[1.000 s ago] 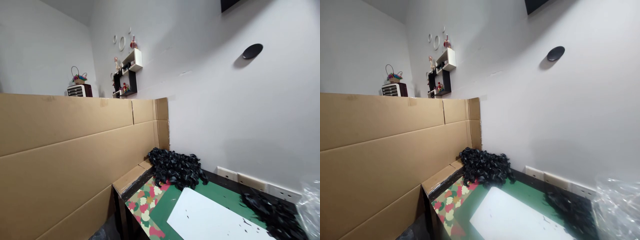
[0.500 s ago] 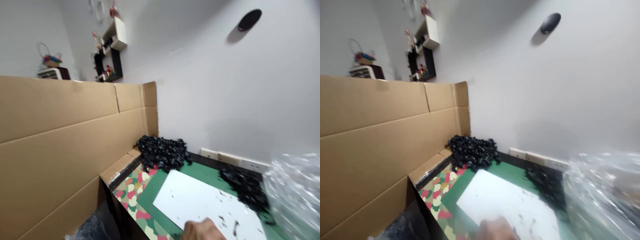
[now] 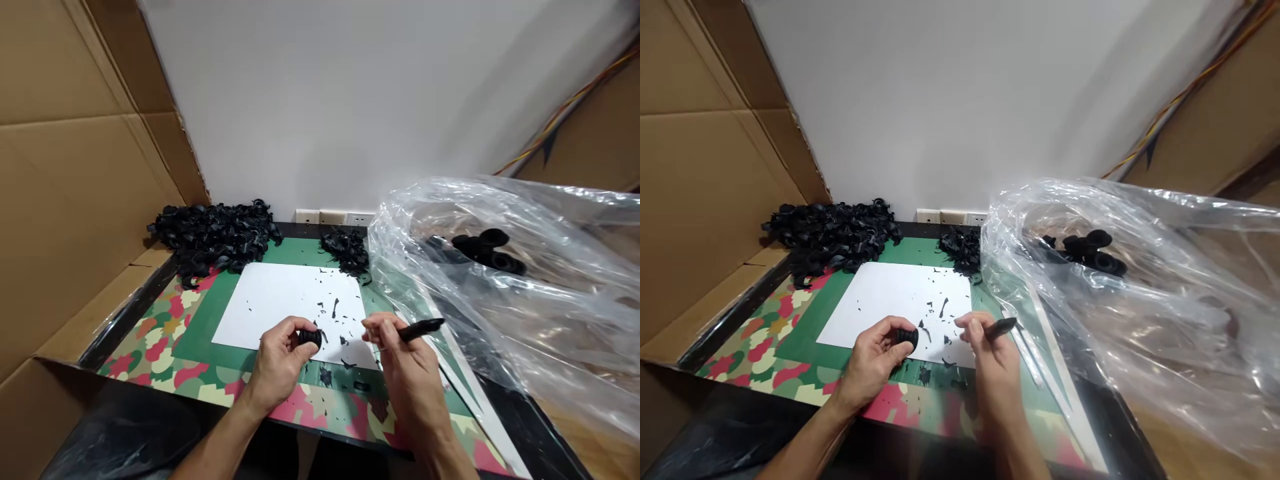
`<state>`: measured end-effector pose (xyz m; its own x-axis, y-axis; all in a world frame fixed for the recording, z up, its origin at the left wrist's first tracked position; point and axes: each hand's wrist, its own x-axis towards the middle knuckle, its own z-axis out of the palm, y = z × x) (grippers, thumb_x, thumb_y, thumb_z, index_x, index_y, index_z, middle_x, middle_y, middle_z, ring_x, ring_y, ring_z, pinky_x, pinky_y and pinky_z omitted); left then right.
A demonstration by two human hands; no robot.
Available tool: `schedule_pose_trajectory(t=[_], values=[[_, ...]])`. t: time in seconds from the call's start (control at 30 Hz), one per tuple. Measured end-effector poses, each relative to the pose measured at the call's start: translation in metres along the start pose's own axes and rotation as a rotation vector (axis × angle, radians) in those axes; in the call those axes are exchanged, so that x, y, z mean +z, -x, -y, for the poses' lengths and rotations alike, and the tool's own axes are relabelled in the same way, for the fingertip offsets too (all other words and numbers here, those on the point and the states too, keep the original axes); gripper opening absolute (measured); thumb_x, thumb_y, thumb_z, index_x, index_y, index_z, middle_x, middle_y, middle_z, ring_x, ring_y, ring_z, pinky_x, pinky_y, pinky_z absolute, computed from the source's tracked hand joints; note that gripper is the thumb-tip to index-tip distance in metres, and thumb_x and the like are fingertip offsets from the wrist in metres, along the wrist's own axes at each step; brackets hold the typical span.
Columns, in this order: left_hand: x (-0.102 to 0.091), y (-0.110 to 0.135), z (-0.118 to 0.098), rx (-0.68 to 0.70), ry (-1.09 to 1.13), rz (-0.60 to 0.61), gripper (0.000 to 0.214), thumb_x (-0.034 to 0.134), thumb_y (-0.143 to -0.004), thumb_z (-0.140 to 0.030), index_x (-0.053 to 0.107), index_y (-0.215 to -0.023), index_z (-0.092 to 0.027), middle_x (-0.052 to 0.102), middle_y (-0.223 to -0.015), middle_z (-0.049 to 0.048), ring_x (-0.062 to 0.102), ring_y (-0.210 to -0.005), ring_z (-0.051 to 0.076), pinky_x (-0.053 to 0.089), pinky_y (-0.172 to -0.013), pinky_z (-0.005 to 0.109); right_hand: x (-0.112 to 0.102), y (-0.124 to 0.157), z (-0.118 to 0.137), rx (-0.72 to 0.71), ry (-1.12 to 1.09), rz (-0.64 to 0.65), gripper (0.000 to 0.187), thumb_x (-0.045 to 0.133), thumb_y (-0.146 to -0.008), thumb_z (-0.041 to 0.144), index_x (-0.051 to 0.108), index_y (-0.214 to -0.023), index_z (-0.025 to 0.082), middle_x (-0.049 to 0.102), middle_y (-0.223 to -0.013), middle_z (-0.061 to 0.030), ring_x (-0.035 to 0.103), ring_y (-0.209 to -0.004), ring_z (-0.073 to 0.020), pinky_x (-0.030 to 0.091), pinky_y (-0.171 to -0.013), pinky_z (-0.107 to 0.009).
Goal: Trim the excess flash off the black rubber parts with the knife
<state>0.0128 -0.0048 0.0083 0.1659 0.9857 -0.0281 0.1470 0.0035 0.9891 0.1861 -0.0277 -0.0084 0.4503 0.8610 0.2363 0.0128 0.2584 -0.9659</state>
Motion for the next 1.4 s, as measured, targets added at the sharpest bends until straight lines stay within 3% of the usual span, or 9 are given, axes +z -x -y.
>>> schedule_pose_trajectory(t=[0.1,0.23,0.33,0.57,0.77,1.13,1.4], values=[[-0.001,0.0,0.001,0.013,-0.029,-0.002,0.016,0.063,-0.068,-0.019,0.066,-0.083,-0.016,0.053,-0.062,-0.0028,0.041,-0.054,0.01,0.033,-0.05,0.022,-0.001,0.0,-0.003,0.016,-0.091,0.038,0.042,0.055,-0.085,0.054,0.066,-0.068,0.018,0.058,-0.073,-0.0036,0.054,-0.071,-0.0169,0.043,-0.066,-0.029],[-0.003,-0.001,0.002,-0.002,-0.055,0.002,0.013,0.061,-0.07,-0.019,0.064,-0.082,-0.016,0.053,-0.063,-0.0023,0.041,-0.055,0.01,0.033,-0.05,0.022,-0.001,0.003,-0.002,0.252,-0.178,0.152,0.05,0.054,-0.081,0.064,0.067,-0.071,0.016,0.047,-0.056,0.0011,0.042,-0.05,-0.0111,0.032,-0.046,-0.023],[-0.003,0.0,0.002,-0.015,-0.074,0.001,0.012,0.059,-0.071,-0.019,0.063,-0.082,-0.016,0.052,-0.063,-0.0029,0.04,-0.054,0.009,0.033,-0.051,0.022,0.002,0.007,-0.002,0.332,-0.271,0.211,0.049,0.061,-0.076,0.065,0.065,-0.07,0.016,0.04,-0.05,0.0049,0.036,-0.043,-0.0079,0.026,-0.043,-0.022],[-0.004,0.002,0.003,-0.007,-0.104,0.001,0.011,0.058,-0.072,-0.02,0.063,-0.082,-0.017,0.053,-0.064,-0.0027,0.042,-0.055,0.01,0.035,-0.052,0.022,0.011,0.01,-0.001,0.333,-0.35,0.249,0.03,0.076,-0.072,0.045,0.065,-0.079,0.018,0.051,-0.05,0.0044,0.048,-0.043,-0.0102,0.036,-0.045,-0.023],[-0.002,0.003,0.004,0.052,-0.143,0.009,0.011,0.057,-0.073,-0.018,0.064,-0.082,-0.017,0.057,-0.064,-0.0011,0.047,-0.056,0.011,0.036,-0.051,0.022,0.014,0.011,0.001,0.196,-0.336,0.244,0.02,0.076,-0.072,0.037,0.069,-0.074,0.018,0.06,-0.081,-0.0015,0.06,-0.054,-0.011,0.051,-0.054,-0.026],[0.001,0.004,0.002,0.138,-0.192,0.014,0.013,0.054,-0.074,-0.014,0.064,-0.08,-0.019,0.064,-0.07,0.0004,0.059,-0.069,0.016,0.045,-0.059,0.025,0.018,0.012,0.001,0.252,-0.24,0.231,0.016,0.076,-0.068,0.032,0.069,-0.073,0.018,0.066,-0.065,-0.0005,0.062,-0.053,-0.014,0.052,-0.054,-0.026],[0.0,0.005,0.011,0.101,-0.174,0.028,0.014,0.054,-0.077,-0.014,0.064,-0.085,-0.019,0.066,-0.078,0.002,0.06,-0.073,0.015,0.045,-0.06,0.024,0.021,0.013,0.0,0.273,-0.197,0.239,0.016,0.076,-0.068,0.033,0.069,-0.071,0.018,0.066,-0.059,-0.0002,0.062,-0.05,-0.0147,0.05,-0.052,-0.026]])
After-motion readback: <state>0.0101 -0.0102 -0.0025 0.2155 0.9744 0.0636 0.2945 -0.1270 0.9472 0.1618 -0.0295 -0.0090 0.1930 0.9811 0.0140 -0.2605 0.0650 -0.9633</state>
